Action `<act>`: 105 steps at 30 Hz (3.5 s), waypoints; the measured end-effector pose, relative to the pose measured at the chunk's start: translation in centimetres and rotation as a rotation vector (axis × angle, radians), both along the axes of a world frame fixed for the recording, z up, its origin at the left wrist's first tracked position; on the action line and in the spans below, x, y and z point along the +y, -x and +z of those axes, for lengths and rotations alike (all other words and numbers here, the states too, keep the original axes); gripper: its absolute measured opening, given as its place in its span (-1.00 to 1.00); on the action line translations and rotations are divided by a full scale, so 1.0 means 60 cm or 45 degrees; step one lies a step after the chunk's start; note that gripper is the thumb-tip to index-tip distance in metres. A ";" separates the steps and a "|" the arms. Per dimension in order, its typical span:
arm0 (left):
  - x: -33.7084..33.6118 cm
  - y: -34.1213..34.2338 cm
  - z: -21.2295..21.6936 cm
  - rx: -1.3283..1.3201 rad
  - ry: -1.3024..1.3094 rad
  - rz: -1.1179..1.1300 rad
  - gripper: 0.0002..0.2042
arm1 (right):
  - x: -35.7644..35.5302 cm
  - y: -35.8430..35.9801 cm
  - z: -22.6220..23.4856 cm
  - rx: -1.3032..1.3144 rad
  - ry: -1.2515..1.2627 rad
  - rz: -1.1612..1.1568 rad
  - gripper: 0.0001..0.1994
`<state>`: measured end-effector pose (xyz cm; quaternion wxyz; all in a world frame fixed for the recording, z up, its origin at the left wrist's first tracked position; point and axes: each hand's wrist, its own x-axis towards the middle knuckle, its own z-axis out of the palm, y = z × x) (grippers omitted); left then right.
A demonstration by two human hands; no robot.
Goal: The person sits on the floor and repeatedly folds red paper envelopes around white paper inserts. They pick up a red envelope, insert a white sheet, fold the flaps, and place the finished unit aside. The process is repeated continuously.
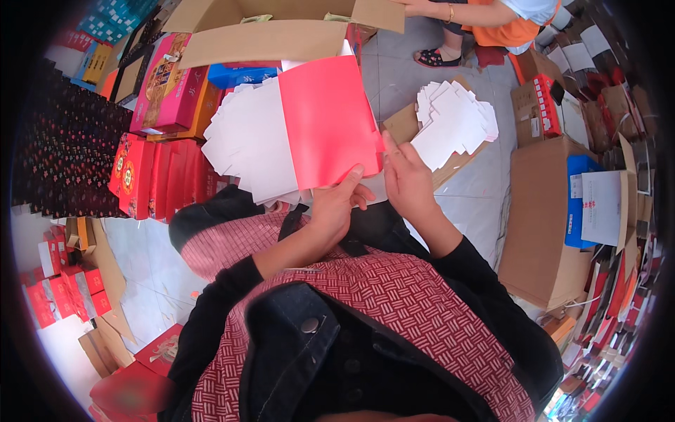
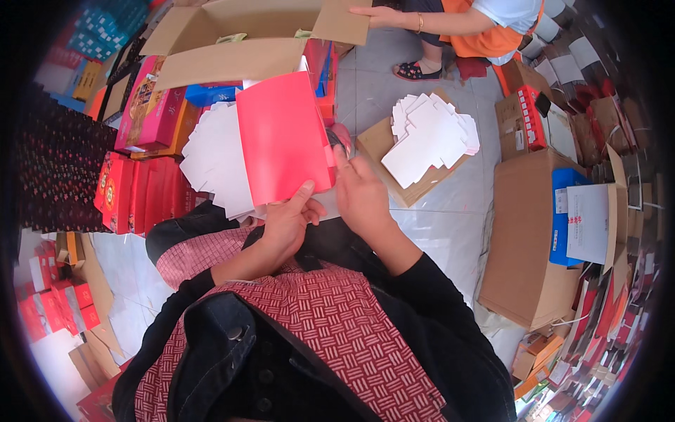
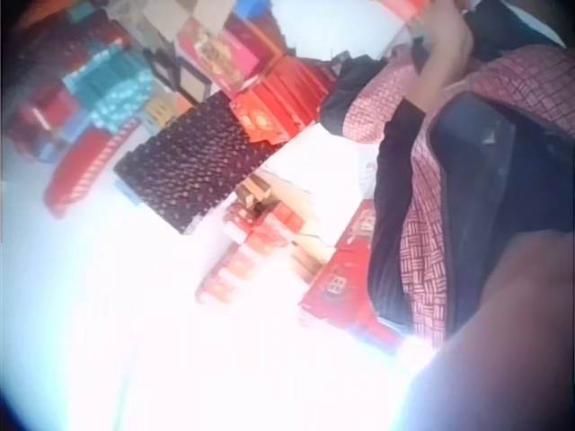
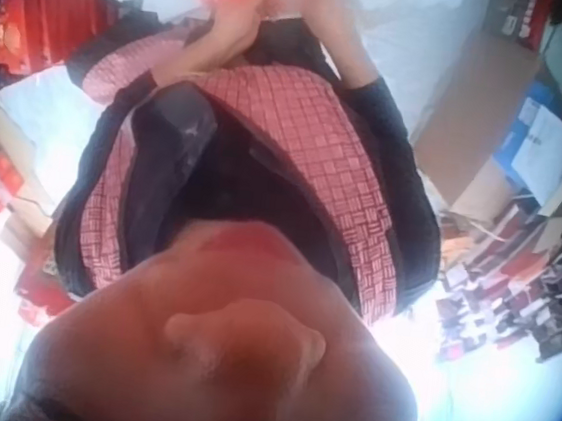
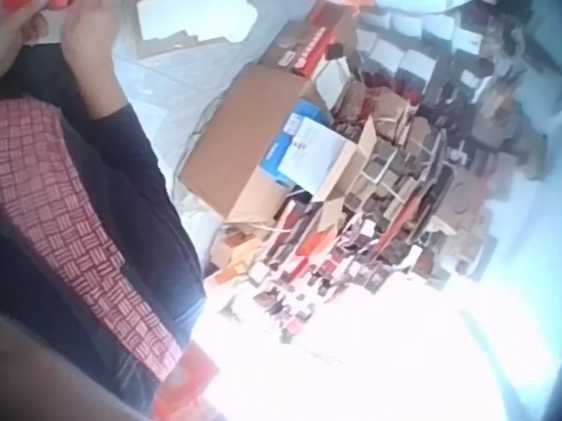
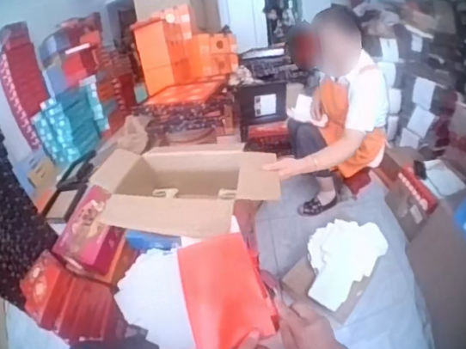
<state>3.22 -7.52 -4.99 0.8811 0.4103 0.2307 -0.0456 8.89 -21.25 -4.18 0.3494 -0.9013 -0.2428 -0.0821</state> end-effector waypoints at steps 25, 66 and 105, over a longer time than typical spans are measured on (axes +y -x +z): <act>-0.004 -0.006 0.010 0.041 0.032 -0.051 -0.83 | -0.004 -0.030 0.012 0.182 -0.423 0.168 -0.66; 0.147 -0.130 0.043 -0.250 -0.330 -0.407 -0.73 | -0.053 -0.147 0.026 0.906 -0.635 0.434 -0.66; 0.124 -0.098 0.085 -0.600 -0.459 -0.180 -0.57 | 0.071 -0.188 0.193 0.488 0.252 1.005 -0.71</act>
